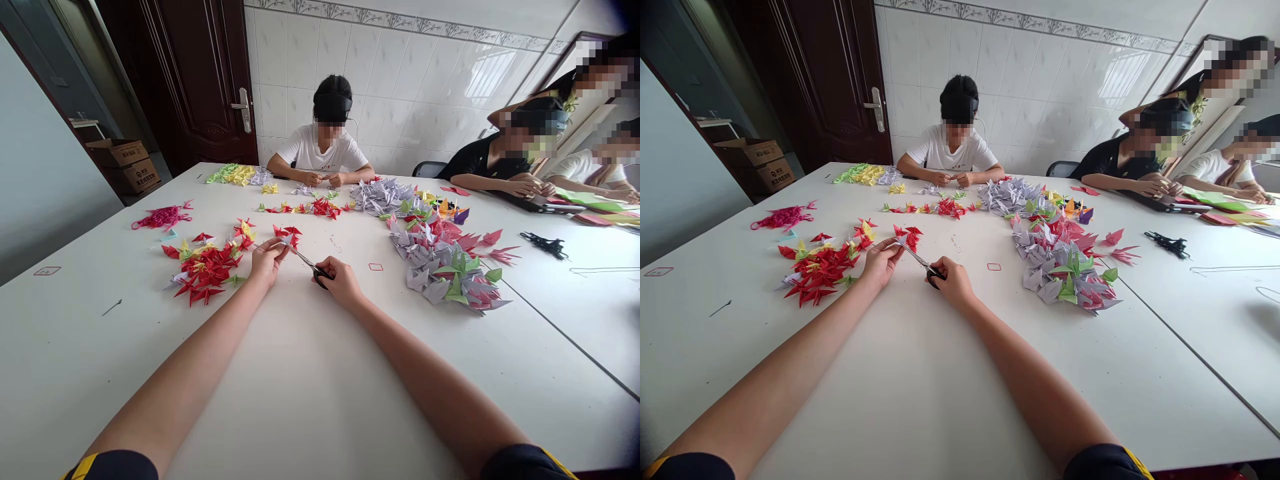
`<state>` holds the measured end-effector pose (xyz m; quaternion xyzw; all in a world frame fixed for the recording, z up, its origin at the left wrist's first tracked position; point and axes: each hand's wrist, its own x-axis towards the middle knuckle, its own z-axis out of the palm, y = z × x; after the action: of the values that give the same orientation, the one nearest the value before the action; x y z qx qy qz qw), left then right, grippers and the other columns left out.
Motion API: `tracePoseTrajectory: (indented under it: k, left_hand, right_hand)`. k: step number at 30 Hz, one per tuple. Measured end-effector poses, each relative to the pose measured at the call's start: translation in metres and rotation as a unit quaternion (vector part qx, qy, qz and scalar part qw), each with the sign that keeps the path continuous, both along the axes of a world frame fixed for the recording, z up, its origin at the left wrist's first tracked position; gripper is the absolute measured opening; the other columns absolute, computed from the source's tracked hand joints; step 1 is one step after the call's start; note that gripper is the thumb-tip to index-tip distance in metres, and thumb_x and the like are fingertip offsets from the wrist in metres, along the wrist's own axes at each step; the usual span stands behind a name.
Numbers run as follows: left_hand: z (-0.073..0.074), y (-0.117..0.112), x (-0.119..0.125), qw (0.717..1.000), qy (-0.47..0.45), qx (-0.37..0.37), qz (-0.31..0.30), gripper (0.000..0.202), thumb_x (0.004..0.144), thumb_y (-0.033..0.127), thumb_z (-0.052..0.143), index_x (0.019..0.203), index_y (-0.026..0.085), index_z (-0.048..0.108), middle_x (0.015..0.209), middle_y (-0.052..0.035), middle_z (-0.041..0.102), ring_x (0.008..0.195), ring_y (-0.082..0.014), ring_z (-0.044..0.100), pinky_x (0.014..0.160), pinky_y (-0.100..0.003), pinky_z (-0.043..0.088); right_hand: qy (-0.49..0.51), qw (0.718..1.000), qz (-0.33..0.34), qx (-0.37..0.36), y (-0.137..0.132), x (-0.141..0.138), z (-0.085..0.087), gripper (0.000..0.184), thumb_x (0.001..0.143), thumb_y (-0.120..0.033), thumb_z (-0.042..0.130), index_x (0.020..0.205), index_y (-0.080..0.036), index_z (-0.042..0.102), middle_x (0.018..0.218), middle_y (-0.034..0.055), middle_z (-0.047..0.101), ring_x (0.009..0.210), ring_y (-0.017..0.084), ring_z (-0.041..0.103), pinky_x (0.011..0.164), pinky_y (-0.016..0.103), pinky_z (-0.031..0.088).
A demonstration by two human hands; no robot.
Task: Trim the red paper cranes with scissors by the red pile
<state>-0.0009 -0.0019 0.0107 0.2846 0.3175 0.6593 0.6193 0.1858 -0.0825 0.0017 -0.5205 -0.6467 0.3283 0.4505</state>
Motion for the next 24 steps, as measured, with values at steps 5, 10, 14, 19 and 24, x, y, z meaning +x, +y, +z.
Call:
tracePoseTrajectory:
  k: [5,10,14,19,24]
  left_hand:
    - [0.0023,0.0001,-0.0001,0.999,-0.023,-0.018,-0.013,0.025,0.063,-0.008,0.061,0.075,0.012,0.070,0.074,-0.0032,0.070,0.075,-0.0101,0.068,0.093,-0.030,0.055]
    - [0.0031,-0.0005,0.0001,0.999,-0.033,-0.029,-0.018,0.026,0.064,-0.009,0.060,0.075,0.013,0.069,0.075,-0.0038,0.070,0.078,-0.0110,0.068,0.094,-0.030,0.054]
    - [0.0008,-0.0013,0.0004,1.000,-0.009,0.002,-0.013,0.021,0.064,-0.002,0.067,0.077,0.014,0.070,0.077,-0.0035,0.070,0.081,-0.0128,0.069,0.094,-0.033,0.053]
    - [-0.0022,-0.0015,0.0012,0.998,0.034,0.043,-0.010,0.020,0.062,0.009,0.077,0.080,0.015,0.071,0.079,-0.0035,0.070,0.079,-0.0133,0.067,0.090,-0.034,0.053]
    - [-0.0041,0.0004,0.0014,0.998,0.039,0.039,-0.005,0.019,0.061,0.010,0.078,0.078,0.014,0.070,0.078,-0.0034,0.068,0.078,-0.0125,0.066,0.089,-0.033,0.053]
  right_hand:
    - [0.049,0.998,0.027,-0.015,0.0027,0.0023,-0.0032,0.021,0.070,-0.021,0.060,0.091,-0.022,0.058,0.079,0.0010,0.073,0.078,0.018,0.068,0.072,0.031,0.049]
    - [0.069,0.997,0.039,-0.024,0.0034,0.0027,-0.0044,0.022,0.070,-0.022,0.061,0.092,-0.021,0.058,0.080,0.0019,0.073,0.079,0.019,0.069,0.072,0.031,0.049]
    - [0.015,1.000,0.007,-0.009,0.0009,0.0009,-0.0023,0.020,0.072,-0.021,0.058,0.092,-0.023,0.058,0.080,0.0002,0.074,0.076,0.017,0.067,0.069,0.029,0.048]
    - [-0.122,0.990,-0.065,0.028,-0.0022,-0.0007,0.0015,0.024,0.072,-0.017,0.055,0.094,-0.026,0.058,0.085,-0.0024,0.074,0.073,0.017,0.063,0.066,0.028,0.045]
    - [-0.190,0.976,-0.089,0.058,-0.0018,-0.0009,0.0004,0.025,0.073,-0.016,0.053,0.096,-0.026,0.058,0.095,-0.0008,0.073,0.078,0.018,0.063,0.069,0.029,0.044]
